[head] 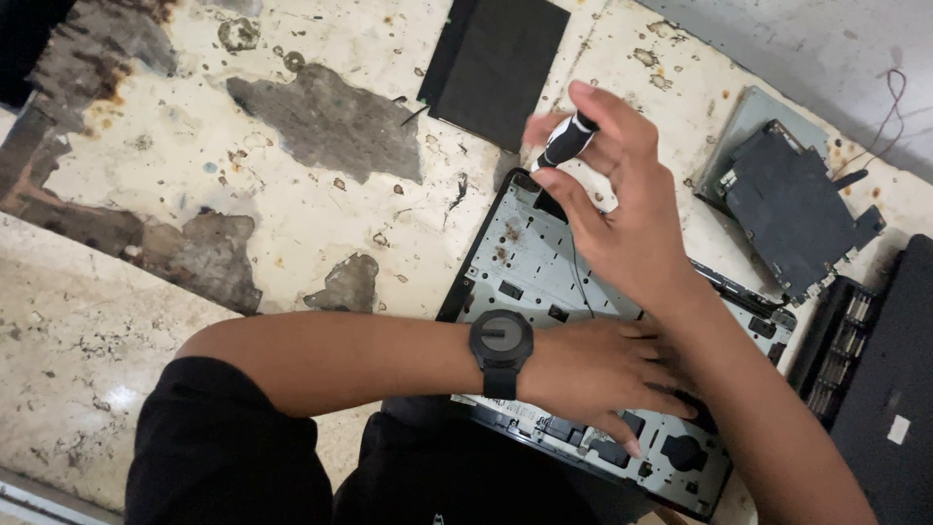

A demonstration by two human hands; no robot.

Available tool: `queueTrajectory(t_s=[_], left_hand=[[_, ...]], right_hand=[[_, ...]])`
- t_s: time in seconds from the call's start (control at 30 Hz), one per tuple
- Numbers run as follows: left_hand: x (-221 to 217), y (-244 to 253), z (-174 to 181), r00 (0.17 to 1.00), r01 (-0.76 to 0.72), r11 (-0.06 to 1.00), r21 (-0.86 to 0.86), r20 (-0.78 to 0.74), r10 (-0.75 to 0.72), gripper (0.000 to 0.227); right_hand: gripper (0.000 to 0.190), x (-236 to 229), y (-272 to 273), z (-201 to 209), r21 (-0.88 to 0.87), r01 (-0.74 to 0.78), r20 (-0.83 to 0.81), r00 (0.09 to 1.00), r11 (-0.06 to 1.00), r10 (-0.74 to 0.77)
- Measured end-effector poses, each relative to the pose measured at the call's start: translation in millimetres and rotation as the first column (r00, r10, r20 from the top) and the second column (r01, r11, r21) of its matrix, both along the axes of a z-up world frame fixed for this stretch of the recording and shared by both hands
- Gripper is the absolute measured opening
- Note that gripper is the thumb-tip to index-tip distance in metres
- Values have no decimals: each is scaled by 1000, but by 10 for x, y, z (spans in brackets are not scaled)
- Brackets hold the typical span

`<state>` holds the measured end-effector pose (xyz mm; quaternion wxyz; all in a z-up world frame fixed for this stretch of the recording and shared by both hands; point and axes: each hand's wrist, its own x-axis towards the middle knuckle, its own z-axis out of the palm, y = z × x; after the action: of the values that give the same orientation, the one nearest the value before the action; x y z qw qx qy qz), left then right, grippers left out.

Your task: The person assembles a laptop by placing the keyboard and touchpad assembly onto the main chassis. They then use a screwdriver to secure the assembly with screws along the edges and over the internal components.

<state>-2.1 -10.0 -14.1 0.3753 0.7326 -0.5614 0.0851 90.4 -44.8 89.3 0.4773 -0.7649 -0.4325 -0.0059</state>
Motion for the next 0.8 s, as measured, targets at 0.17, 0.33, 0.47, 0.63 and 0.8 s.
queueTrajectory(t_s=[0.17,0.33,0.47,0.63,0.8], left_hand=[[3,51,42,999,26,999,18,-37,-26,73],[23,118,131,996,82,996,42,-40,-80,70],[12,149,176,993,85,994,63,-91,-79,69],[35,174,248,982,137,990,46,-137,-129,66],[33,189,290,982,132,990,39,-140,-126,62]], right_hand=[[57,18,-4,-304,123,54,161,984,991,-74],[48,-39,-16,-86,-75,132,-4,991,988,-132],[68,5,-39,-290,-81,42,80,996,996,-36],[55,-38,0,-210,-90,132,-5,991,987,-133],[58,-27,-2,-107,-173,44,-35,998,984,-50]])
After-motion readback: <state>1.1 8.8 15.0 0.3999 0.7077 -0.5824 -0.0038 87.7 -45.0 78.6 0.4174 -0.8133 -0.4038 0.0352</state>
